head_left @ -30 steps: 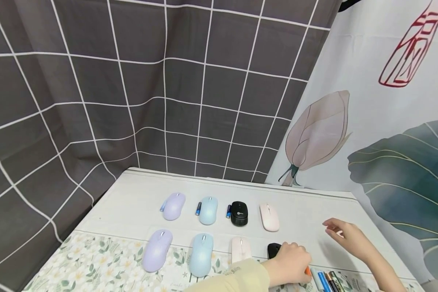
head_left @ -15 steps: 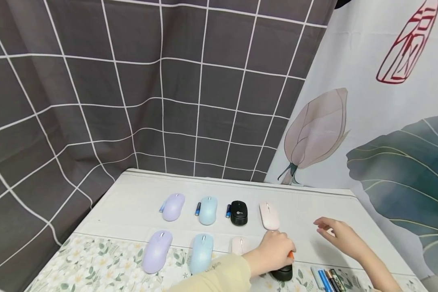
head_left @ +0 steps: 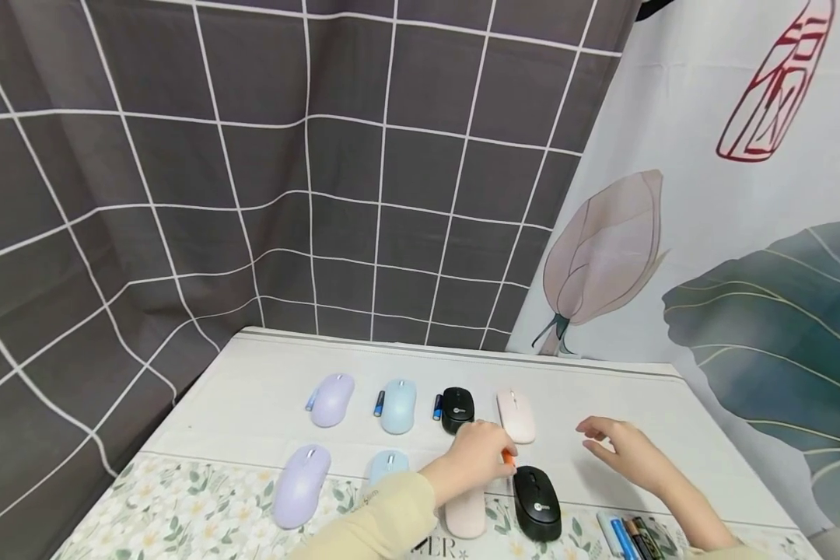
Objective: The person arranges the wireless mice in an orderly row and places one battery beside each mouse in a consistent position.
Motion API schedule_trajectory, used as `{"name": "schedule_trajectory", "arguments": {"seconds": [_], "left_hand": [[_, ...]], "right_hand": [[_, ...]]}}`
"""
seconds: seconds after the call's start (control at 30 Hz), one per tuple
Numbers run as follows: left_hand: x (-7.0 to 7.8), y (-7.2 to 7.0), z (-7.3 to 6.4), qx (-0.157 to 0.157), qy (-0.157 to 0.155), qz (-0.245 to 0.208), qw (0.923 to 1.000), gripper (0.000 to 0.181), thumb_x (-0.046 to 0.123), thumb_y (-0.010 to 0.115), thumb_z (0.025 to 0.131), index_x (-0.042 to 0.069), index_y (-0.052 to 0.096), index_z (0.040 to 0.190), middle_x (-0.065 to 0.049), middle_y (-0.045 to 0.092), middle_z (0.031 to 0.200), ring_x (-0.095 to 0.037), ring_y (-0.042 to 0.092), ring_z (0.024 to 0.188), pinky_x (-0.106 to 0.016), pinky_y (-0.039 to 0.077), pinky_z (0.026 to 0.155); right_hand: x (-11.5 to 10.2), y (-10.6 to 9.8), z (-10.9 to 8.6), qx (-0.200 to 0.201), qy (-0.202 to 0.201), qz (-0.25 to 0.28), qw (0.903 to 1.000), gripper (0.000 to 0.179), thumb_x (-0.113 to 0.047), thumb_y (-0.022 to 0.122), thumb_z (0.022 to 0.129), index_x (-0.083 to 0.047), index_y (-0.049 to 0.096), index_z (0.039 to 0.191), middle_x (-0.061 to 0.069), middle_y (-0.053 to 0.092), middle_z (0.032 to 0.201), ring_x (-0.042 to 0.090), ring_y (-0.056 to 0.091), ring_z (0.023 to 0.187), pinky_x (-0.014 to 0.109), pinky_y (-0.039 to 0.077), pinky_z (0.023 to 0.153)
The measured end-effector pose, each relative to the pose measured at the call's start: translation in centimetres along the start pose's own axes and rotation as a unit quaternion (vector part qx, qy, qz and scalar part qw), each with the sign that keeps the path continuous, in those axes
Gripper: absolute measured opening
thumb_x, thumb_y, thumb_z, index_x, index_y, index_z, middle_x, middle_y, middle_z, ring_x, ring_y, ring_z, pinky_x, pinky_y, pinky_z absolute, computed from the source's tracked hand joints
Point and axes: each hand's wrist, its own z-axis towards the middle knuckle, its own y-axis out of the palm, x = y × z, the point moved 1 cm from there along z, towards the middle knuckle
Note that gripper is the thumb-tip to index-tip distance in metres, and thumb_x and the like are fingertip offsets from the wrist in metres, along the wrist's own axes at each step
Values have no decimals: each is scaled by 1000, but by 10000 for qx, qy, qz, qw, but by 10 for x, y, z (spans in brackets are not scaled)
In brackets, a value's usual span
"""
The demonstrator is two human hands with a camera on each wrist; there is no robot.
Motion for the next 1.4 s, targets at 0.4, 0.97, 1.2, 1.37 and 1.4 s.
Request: {"name": "schedule_trajectory", "arguments": {"seconds": [0.4, 0.97, 1.2, 1.37, 1.4], "left_hand": [[-37, -7, -19, 165, -171, -386, 9990, 19, 28, 76, 78, 20, 73, 95, 9, 71, 96, -10, 63, 91, -22, 49, 76], [-64, -11, -32, 344, -286, -596, 9972, 22, 21, 77, 76, 16, 72, 97, 4, 72, 98, -13, 66, 90, -23, 51, 74], [-60, -9, -31, 268, -325, -627, 9971, 21, 25, 77, 77, 17, 73, 96, 5, 72, 95, -13, 65, 90, -24, 50, 74], [-60, -7, -30, 206, -381, -588, 9973, 25, 27, 76, 78, 17, 72, 100, 4, 72, 98, -14, 64, 90, -25, 50, 75], [-61, -6, -30, 200, -386, -576, 9974, 26, 28, 76, 77, 17, 72, 101, 4, 72, 99, -14, 63, 90, -25, 50, 75]], "right_hand": [[-28, 24, 24, -62, 166, -306, 9994, 17, -4, 70, 80, -3, 66, 96, 8, 68, 94, 27, 65, 86, 40, 56, 74], [-33, 50, 83, -20, 139, 87, 9999, 44, 1, 70, 78, 10, 54, 117, 34, 55, 114, 46, 58, 103, 53, 49, 89], [-28, 54, 102, -508, -6, 73, 9987, 39, -2, 72, 77, 10, 59, 112, 27, 62, 112, 42, 57, 107, 51, 48, 94], [-26, 57, 110, -846, 173, 136, 9962, 41, -4, 75, 75, 9, 61, 110, 26, 63, 111, 42, 57, 108, 50, 47, 94], [-26, 57, 111, -902, 228, 158, 9955, 41, -4, 76, 74, 9, 61, 111, 26, 63, 111, 42, 57, 108, 50, 47, 94]]}}
